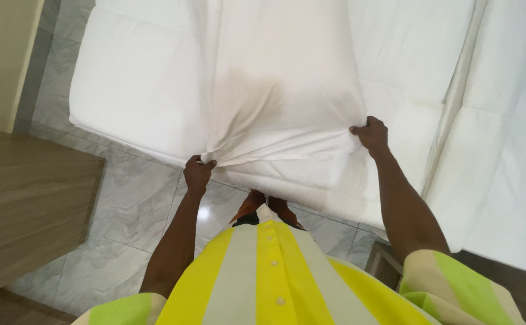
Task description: The person inserts a pillow into a white pillowcase on a bed, repeatedly adjusting and smoothing the fabric to fit the pillow. They then place the finished pillow against the headboard and repeat the process with a second pillow.
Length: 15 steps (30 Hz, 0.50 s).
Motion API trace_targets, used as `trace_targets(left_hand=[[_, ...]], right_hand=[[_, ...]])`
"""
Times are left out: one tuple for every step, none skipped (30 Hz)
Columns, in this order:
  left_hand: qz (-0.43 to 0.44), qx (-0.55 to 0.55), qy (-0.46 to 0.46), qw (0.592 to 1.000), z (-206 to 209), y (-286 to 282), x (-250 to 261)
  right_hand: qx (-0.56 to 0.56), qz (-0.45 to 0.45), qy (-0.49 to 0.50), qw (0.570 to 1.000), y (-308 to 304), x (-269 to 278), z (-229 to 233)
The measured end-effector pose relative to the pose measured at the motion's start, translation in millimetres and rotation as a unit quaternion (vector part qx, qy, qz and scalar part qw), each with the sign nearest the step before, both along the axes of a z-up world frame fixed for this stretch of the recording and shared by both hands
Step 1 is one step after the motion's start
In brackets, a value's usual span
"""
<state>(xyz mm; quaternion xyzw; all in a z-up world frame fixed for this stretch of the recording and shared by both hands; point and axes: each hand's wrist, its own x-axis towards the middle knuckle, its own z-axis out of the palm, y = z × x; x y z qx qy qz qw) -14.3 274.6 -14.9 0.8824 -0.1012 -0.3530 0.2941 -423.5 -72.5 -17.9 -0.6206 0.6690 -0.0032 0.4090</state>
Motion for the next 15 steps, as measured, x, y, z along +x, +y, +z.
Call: trace_targets(left_hand=[[0.0, -0.027, -0.012, 1.0, 2, 2, 0], [0.0, -0.054, -0.023, 0.998, 5, 4, -2], [0.0, -0.082, -0.034, 0.996, 9, 4, -5], [-0.018, -0.119, -0.055, 0.991, 14, 6, -7], [-0.035, -0.155, -0.075, 0.984, 19, 6, -10], [-0.052, -0.194, -0.097, 0.975, 23, 4, -12], [-0.082, -0.207, -0.129, 0.966, 27, 2, -14], [-0.111, -0.219, -0.164, 0.955, 30, -2, -15], [-0.14, -0.231, -0.197, 0.942, 32, -6, -15], [-0.172, -0.216, -0.227, 0.934, 30, -14, -17], [-0.203, -0.2, -0.257, 0.923, 28, -24, -18], [-0.234, -0.18, -0.286, 0.912, 25, -29, -16], [-0.239, -0.161, -0.267, 0.919, 20, -36, -17], [-0.246, -0.144, -0.249, 0.926, 14, -45, -17], [-0.251, -0.126, -0.231, 0.931, 9, -50, -15]], right_hand=[[0.008, -0.017, -0.043, 0.999, -1, -4, -3], [0.015, -0.034, -0.085, 0.996, -1, -10, -5], [0.023, -0.05, -0.127, 0.99, -1, -16, -5], [0.036, -0.05, -0.126, 0.99, 2, -21, -4], [0.048, -0.049, -0.126, 0.99, 6, -27, -2], [0.059, -0.047, -0.126, 0.989, 8, -31, 1], [0.018, -0.017, -0.13, 0.991, 12, -36, 5], [-0.022, 0.014, -0.136, 0.99, 16, -38, 8], [-0.062, 0.044, -0.142, 0.987, 20, -37, 9], [-0.117, 0.077, -0.123, 0.983, 16, -36, 12], [-0.171, 0.11, -0.103, 0.974, 13, -33, 13], [-0.222, 0.143, -0.086, 0.961, 13, -27, 13], [-0.267, 0.169, -0.086, 0.945, 13, -21, 11], [-0.313, 0.193, -0.087, 0.926, 10, -11, 7], [-0.358, 0.216, -0.089, 0.904, 7, -3, 4]])
